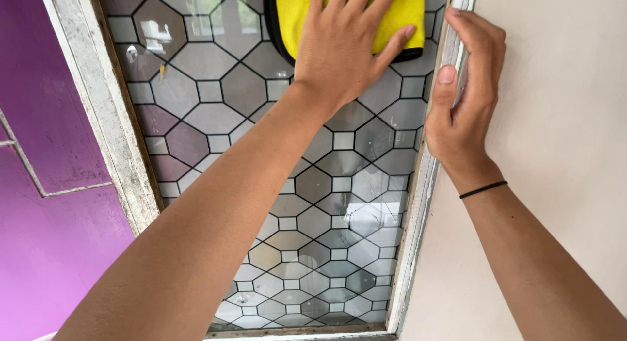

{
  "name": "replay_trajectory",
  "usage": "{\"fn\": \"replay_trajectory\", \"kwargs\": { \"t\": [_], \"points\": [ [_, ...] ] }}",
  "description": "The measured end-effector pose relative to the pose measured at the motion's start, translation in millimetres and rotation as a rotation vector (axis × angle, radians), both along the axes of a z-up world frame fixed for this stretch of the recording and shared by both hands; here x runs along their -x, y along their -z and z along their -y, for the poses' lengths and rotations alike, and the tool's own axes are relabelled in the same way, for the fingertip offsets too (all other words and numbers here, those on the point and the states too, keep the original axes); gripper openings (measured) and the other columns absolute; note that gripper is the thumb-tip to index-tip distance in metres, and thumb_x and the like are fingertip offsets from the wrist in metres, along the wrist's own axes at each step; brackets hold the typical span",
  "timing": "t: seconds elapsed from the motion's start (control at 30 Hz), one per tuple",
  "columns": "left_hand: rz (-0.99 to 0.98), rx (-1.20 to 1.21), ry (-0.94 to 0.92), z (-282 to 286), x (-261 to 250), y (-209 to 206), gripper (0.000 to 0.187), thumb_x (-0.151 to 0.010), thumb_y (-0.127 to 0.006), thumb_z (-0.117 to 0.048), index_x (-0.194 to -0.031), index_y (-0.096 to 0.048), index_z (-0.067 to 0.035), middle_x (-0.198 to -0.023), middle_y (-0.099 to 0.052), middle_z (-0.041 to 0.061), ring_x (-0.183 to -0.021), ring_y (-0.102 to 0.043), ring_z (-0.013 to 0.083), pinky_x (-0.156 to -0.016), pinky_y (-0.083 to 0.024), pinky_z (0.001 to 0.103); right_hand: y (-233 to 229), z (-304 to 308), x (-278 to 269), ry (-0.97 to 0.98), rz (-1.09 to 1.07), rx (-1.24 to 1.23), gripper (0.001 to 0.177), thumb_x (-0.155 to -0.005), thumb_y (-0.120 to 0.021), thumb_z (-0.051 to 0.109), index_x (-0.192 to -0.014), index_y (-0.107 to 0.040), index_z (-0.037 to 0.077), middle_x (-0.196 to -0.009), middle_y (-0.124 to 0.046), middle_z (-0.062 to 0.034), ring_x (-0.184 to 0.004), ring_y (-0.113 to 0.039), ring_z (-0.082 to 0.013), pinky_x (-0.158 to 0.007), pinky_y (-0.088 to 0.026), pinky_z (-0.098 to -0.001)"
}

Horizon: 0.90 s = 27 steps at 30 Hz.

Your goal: The person wipes a patterned glass door with a yellow cloth, moving in circular and back-and-forth motions across the surface. The person briefly sprays a cleaning solution onto the glass and continues wiping.

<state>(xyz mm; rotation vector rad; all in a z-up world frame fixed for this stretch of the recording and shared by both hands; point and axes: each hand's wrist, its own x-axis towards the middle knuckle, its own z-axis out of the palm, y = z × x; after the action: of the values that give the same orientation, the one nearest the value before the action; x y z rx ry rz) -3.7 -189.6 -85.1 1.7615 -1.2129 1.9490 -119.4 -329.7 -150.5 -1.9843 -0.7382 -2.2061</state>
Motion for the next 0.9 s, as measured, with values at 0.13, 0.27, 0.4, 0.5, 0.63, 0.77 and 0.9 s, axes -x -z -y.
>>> {"fn": "replay_trajectory", "kwargs": {
  "t": [0.13, 0.27, 0.4, 0.5, 0.63, 0.77, 0.9],
  "points": [
    [-0.020, -0.039, -0.034, 4.1, 4.6, 12.5, 0.059, -0.109, -0.046, -0.056, -0.151, -0.048, -0.014, -0.141, -0.054, 0.007, -0.132, -0.047, 0.0274, -0.116, -0.032, 0.052, -0.3, -1.7, 0.2, 0.000, -0.002, 0.003, 0.056, -0.120, -0.030, 0.045, -0.147, -0.049, 0.000, -0.147, -0.050, -0.0171, -0.137, -0.048, -0.0283, -0.119, -0.039, -0.0410],
    [-0.027, -0.065, -0.065, 7.9, 8.6, 25.6, 0.063, -0.108, -0.044, -0.058, -0.156, -0.039, -0.017, -0.148, -0.049, 0.006, -0.138, -0.043, 0.0282, -0.118, -0.031, 0.054, 0.2, -2.6, 0.2, 0.012, -0.009, 0.008, 0.053, -0.121, -0.031, 0.043, -0.148, -0.049, 0.000, -0.147, -0.051, -0.0163, -0.138, -0.048, -0.0280, -0.120, -0.038, -0.0410],
    [-0.032, -0.065, -0.089, 9.9, 13.0, 39.1, 0.066, -0.109, -0.042, -0.059, -0.161, -0.027, -0.021, -0.155, -0.045, 0.006, -0.143, -0.040, 0.0286, -0.121, -0.027, 0.056, 0.9, -3.7, -0.5, 0.033, -0.013, 0.012, 0.049, -0.121, -0.033, 0.040, -0.147, -0.050, 0.001, -0.145, -0.052, -0.0152, -0.134, -0.047, -0.0280, -0.118, -0.037, -0.0414],
    [-0.074, -0.122, -0.122, 7.7, 14.7, 50.2, 0.070, -0.111, -0.040, -0.061, -0.164, -0.018, -0.022, -0.160, -0.040, 0.005, -0.147, -0.037, 0.0286, -0.128, -0.018, 0.058, 3.5, -0.6, -1.3, 0.068, -0.011, -0.005, 0.045, -0.121, -0.036, 0.036, -0.145, -0.050, 0.001, -0.144, -0.052, -0.0160, -0.133, -0.048, -0.0293, -0.117, -0.037, -0.0424],
    [-0.087, -0.148, -0.128, 5.9, 18.4, 63.5, 0.070, -0.112, -0.039, -0.061, -0.166, -0.013, -0.024, -0.170, -0.029, 0.006, -0.157, -0.025, 0.0297, -0.131, -0.011, 0.058, 5.9, 7.1, -7.1, 0.101, -0.016, -0.025, 0.040, -0.121, -0.039, 0.032, -0.142, -0.050, 0.000, -0.139, -0.053, -0.0172, -0.128, -0.049, -0.0310, -0.114, -0.037, -0.0427],
    [-0.154, -0.224, -0.144, -2.0, 26.5, 80.9, 0.070, -0.114, -0.038, -0.061, -0.168, -0.009, -0.027, -0.176, -0.017, 0.004, -0.162, -0.016, 0.0290, -0.133, -0.008, 0.058, 10.9, 14.1, -9.3, 0.082, -0.045, -0.032, 0.038, -0.124, -0.040, 0.030, -0.144, -0.045, -0.002, -0.140, -0.048, -0.0203, -0.134, -0.047, -0.0331, -0.118, -0.036, -0.0437],
    [-0.181, -0.255, -0.132, -8.2, 32.3, 98.2, 0.068, -0.117, -0.036, -0.060, -0.170, -0.007, -0.029, -0.178, -0.011, 0.002, -0.165, -0.012, 0.0277, -0.134, -0.006, 0.056, 13.7, 16.6, -6.3, 0.076, -0.085, -0.016, 0.040, -0.124, -0.038, 0.029, -0.149, -0.045, -0.002, -0.143, -0.047, -0.0210, -0.139, -0.046, -0.0332, -0.121, -0.034, -0.0447]
  ]
}}
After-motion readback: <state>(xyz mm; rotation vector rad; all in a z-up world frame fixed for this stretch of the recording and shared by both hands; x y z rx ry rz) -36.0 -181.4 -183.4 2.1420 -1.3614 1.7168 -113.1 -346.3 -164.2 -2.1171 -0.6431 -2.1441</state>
